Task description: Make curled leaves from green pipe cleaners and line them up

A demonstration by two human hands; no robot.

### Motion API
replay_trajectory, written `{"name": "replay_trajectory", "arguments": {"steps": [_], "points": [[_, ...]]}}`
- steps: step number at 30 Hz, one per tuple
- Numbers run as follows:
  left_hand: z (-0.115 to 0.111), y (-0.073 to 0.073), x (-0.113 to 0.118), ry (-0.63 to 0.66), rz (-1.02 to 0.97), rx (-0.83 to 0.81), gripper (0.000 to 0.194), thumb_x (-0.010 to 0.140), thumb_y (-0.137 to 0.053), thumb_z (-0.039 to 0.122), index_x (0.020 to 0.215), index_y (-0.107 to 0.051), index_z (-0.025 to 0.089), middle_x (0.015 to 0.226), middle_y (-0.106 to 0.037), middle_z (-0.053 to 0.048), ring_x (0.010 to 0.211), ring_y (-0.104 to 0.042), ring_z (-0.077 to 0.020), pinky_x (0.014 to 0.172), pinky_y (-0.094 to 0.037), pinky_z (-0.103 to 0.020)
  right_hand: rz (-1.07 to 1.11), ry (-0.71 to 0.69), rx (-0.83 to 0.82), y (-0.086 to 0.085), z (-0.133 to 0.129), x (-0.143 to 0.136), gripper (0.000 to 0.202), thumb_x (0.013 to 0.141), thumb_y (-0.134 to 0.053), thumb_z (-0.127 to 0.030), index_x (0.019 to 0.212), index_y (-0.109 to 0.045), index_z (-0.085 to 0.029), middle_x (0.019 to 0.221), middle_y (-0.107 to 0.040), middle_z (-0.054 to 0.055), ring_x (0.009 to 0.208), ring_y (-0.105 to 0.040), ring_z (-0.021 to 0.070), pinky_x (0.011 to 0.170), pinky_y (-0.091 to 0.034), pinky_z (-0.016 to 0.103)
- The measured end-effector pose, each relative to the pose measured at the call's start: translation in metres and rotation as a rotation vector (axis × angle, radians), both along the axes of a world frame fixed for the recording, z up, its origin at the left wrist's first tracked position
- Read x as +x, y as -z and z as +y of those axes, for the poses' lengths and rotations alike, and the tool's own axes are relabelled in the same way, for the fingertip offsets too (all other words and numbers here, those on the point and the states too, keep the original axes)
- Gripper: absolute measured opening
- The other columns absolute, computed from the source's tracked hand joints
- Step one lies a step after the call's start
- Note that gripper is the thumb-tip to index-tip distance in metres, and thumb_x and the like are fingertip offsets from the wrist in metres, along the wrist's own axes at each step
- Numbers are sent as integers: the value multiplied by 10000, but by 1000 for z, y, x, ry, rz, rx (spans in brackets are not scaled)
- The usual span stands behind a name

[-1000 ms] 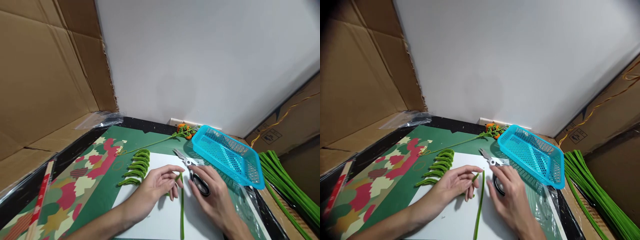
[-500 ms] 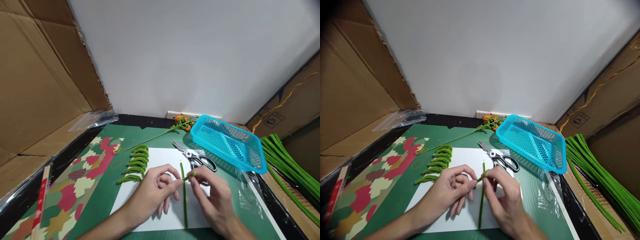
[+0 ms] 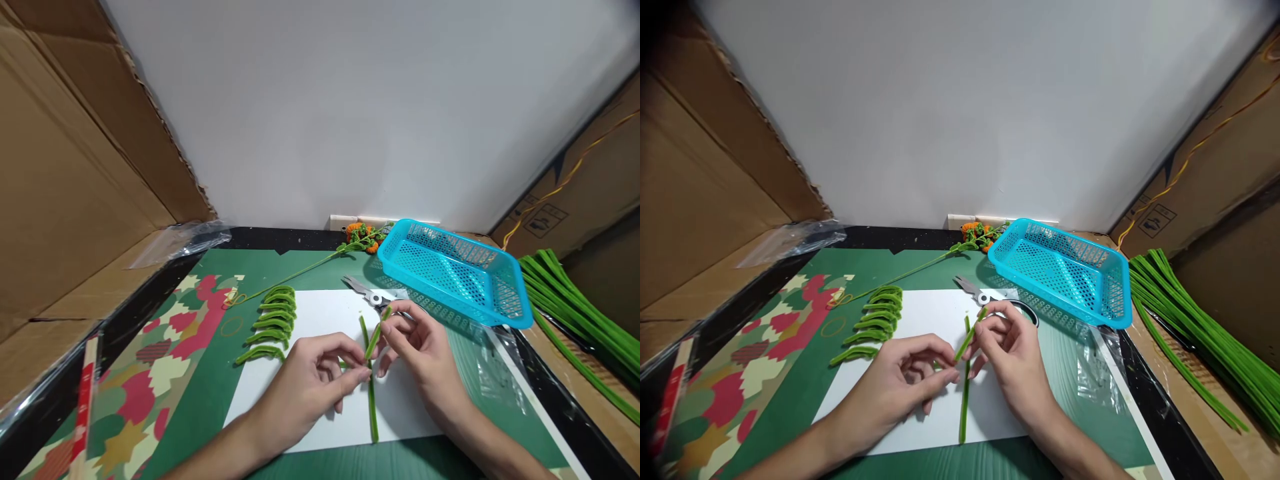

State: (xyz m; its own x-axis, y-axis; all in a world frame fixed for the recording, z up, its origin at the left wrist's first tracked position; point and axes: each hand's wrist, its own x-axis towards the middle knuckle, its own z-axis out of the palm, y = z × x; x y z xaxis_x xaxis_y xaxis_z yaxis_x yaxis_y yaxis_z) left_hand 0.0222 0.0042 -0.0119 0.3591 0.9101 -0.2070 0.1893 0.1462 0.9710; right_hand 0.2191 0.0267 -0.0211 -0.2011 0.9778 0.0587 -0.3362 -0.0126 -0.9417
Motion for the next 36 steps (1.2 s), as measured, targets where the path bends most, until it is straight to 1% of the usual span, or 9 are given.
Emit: {"name": "replay_trajectory", "arguments": {"steps": [5, 13, 18, 23, 25, 28, 31, 34, 36], "points": [[1, -6, 2, 20, -50, -8, 359, 996, -669, 506, 938, -720, 155, 860, -758, -43, 499, -560, -69, 480, -454, -188, -5, -60, -7, 2, 0, 0, 362, 869, -865, -392, 1047, -601, -219, 804, -697, -12, 598, -700, 141, 483, -600, 222], [1, -12, 1, -8, 4, -1, 391, 976, -669, 550, 910, -698, 166, 730, -655, 7, 518, -493, -85, 459, -389, -187, -13, -123, 20, 3, -3, 2, 298, 910, -817, -398, 1080, -669, -203, 945, -699, 32, 701, -727, 151, 528, -609, 223], [0, -12, 2, -1, 89, 103, 330, 988, -671, 480, 872, -720, 175, 683, -602, 25, 583, -498, -104, 529, -360, -214, -65, -90, -2, 3, -5, 0, 262, 903, -822, -388, 1042, -735, -184, 820, -726, 31, 666, -715, 158, 527, -602, 230], [0, -9, 2, 1, 189, 202, 294, 1010, -631, 417, 873, -737, 180, 667, -590, 30, 590, -462, -112, 553, -332, -240, -176, -96, -15, 3, -4, 2, 350, 943, -768, -419, 1199, -770, -180, 763, -732, 20, 564, -623, 124, 534, -559, 250], [0, -8, 1, -10, 226, 257, 267, 1011, -621, 385, 886, -746, 184, 651, -562, 40, 580, -431, -111, 546, -327, -239, -293, -84, 42, 3, -5, 4, 330, 988, -707, -396, 1241, -773, -194, 751, -714, 10, 553, -586, 117, 538, -516, 250], [-2, -6, 1, -41, 256, 371, 215, 998, -613, 312, 882, -739, 181, 681, -564, 40, 575, -416, -104, 537, -335, -230, -517, -51, 259, 3, -9, 6, 305, 1038, -594, -282, 1281, -770, -227, 832, -710, 27, 683, -617, 150, 607, -479, 269], [-3, -7, 1, -55, 270, 488, 177, 975, -603, 225, 845, -712, 176, 708, -593, 35, 566, -421, -95, 523, -338, -223, -677, -72, 456, 1, -11, 6, 389, 1037, -511, -169, 1355, -725, -234, 869, -673, 31, 749, -605, 167, 658, -450, 288], [-5, -9, 2, -68, 281, 544, 164, 968, -594, 192, 848, -706, 179, 708, -601, 32, 575, -435, -98, 528, -349, -220, -761, -125, 542, -2, -12, 7, 433, 1021, -486, -119, 1387, -690, -228, 875, -625, 29, 777, -585, 179, 682, -438, 296], [-5, -10, 1, -79, 284, 522, 178, 983, -591, 217, 858, -712, 180, 706, -602, 29, 582, -439, -104, 534, -357, -223, -787, -164, 574, -4, -12, 8, 431, 1016, -479, -103, 1372, -689, -227, 891, -616, 34, 830, -587, 194, 714, -441, 305]]}}
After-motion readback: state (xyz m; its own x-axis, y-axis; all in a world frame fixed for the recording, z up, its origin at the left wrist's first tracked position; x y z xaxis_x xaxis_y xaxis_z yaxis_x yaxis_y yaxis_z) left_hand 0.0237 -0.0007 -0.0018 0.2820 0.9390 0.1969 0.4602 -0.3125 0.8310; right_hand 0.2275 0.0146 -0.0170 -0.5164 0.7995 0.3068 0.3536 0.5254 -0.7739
